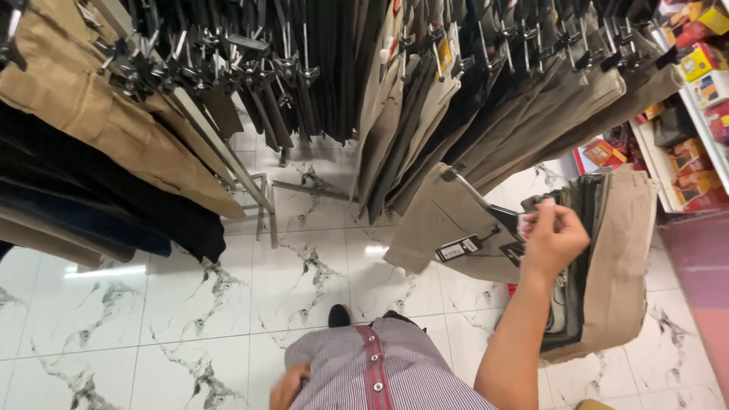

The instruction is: The person is organizing pants by picking them up from a basket, unfolding them, and hanging them on a clothing rack.

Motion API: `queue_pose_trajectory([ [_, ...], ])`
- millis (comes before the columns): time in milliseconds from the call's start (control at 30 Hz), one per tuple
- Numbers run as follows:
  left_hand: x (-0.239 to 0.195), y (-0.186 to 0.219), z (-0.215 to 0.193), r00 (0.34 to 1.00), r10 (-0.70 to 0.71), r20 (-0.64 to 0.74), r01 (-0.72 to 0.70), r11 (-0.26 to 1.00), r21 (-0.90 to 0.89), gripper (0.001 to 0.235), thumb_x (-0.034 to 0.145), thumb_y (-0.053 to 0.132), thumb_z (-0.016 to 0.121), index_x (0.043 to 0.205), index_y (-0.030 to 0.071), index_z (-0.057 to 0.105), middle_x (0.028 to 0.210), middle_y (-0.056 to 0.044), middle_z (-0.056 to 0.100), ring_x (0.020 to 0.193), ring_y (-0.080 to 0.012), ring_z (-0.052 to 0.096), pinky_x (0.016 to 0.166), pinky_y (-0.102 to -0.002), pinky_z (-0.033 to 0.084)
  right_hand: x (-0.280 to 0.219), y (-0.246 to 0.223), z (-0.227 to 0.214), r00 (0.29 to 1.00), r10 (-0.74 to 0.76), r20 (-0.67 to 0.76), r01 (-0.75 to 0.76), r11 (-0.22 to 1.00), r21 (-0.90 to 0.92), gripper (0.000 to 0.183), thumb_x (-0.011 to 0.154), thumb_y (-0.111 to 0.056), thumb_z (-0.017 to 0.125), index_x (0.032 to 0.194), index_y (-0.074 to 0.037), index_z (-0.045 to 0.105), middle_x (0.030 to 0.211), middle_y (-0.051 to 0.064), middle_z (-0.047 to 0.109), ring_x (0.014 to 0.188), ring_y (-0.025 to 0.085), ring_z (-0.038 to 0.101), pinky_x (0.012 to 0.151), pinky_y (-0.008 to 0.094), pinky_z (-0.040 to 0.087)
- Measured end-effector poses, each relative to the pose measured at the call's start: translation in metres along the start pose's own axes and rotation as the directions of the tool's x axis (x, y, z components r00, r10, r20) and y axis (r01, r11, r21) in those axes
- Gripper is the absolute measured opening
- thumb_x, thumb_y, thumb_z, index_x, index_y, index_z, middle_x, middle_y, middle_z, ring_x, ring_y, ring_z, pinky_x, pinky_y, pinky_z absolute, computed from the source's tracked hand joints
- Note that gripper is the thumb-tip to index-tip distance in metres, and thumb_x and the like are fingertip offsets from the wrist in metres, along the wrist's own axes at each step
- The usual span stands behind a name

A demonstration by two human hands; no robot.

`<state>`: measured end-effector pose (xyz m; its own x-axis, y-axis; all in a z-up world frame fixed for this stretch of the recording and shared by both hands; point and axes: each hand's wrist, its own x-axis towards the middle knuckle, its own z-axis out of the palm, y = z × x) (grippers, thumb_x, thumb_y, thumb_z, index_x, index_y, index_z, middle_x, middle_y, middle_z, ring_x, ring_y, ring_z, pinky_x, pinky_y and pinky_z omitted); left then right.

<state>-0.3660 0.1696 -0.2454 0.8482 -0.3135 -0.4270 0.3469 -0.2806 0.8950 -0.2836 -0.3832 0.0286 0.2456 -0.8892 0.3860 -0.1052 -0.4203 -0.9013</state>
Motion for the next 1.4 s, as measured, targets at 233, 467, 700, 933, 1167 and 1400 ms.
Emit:
queue_pose_trajectory([
  [233, 0.136, 0.269, 0.165, 0.858, 0.331, 0.393, -0.415, 0.897, 0.15, 0.059, 0.099, 0.028, 0.056, 0.155, 0.02, 0.041, 0.169, -0.01, 0.021, 0.153, -0.0321, 0.024, 0.121, -0.057, 0.026, -0.027, -0.023, 0.017, 0.959, 0.047, 0.281, -0.035, 0.998, -0.046, 0.019, 0.104, -0.012, 0.066, 0.087, -0.006, 0.072, 0.067, 0.007, 0.067, 0.052, 0.011, 0.059, 0.053, 0.024, 0.049],
  [467, 0.173, 0.311, 0.266, 0.785, 0.504, 0.36, -0.494, 0.86, -0.128, 0.086, 0.099, 0.028, 0.065, 0.166, 0.013, 0.012, 0.168, -0.027, -0.018, 0.153, -0.0494, 0.004, 0.122, -0.061, 0.019, -0.02, -0.034, 0.002, 0.901, -0.097, 0.423, 0.106, 0.994, 0.003, 0.017, 0.101, -0.009, 0.066, 0.087, -0.005, 0.075, 0.062, 0.009, 0.067, 0.049, 0.015, 0.057, 0.054, 0.026, 0.047],
  [700, 0.224, 0.3, 0.28, 0.734, 0.6, 0.318, -0.596, 0.794, -0.12, 0.082, 0.097, 0.025, 0.066, 0.166, 0.017, 0.021, 0.17, -0.028, 0.002, 0.153, -0.0478, 0.012, 0.124, -0.059, 0.02, -0.006, -0.03, -0.006, 0.848, -0.159, 0.505, 0.18, 0.984, 0.008, 0.017, 0.098, -0.01, 0.069, 0.083, -0.007, 0.075, 0.055, 0.004, 0.065, 0.048, 0.014, 0.058, 0.056, 0.025, 0.048],
  [933, 0.2, 0.318, 0.259, 0.764, 0.486, 0.424, -0.507, 0.859, -0.069, 0.08, 0.1, 0.037, 0.062, 0.167, 0.026, 0.018, 0.172, -0.013, 0.014, 0.155, -0.0362, 0.018, 0.124, -0.056, 0.022, 0.014, -0.026, -0.016, 0.9, -0.099, 0.425, 0.14, 0.988, -0.065, 0.021, 0.098, -0.014, 0.068, 0.078, -0.012, 0.074, 0.053, 0.003, 0.063, 0.047, 0.011, 0.054, 0.057, 0.025, 0.047],
  [1167, 0.128, 0.201, 0.198, 0.878, 0.127, 0.462, -0.166, 0.985, 0.046, 0.073, 0.1, 0.031, 0.062, 0.164, 0.019, 0.028, 0.166, -0.013, 0.033, 0.153, -0.0359, 0.027, 0.123, -0.057, 0.028, 0.0, -0.048, 0.006, 0.912, 0.07, 0.403, -0.064, 0.998, -0.029, 0.017, 0.098, -0.015, 0.067, 0.085, -0.007, 0.075, 0.063, 0.008, 0.07, 0.052, 0.015, 0.06, 0.059, 0.027, 0.05],
  [1400, 0.078, 0.117, 0.154, 0.904, -0.192, 0.382, 0.174, 0.981, 0.083, 0.069, 0.089, 0.056, 0.058, 0.154, 0.036, 0.044, 0.157, -0.002, 0.054, 0.142, -0.0277, 0.055, 0.119, -0.051, 0.039, 0.038, -0.001, -0.006, 0.944, 0.241, 0.226, -0.251, 0.968, 0.016, 0.022, 0.101, -0.019, 0.065, 0.083, -0.007, 0.071, 0.067, 0.002, 0.066, 0.054, 0.007, 0.052, 0.055, 0.02, 0.044],
])
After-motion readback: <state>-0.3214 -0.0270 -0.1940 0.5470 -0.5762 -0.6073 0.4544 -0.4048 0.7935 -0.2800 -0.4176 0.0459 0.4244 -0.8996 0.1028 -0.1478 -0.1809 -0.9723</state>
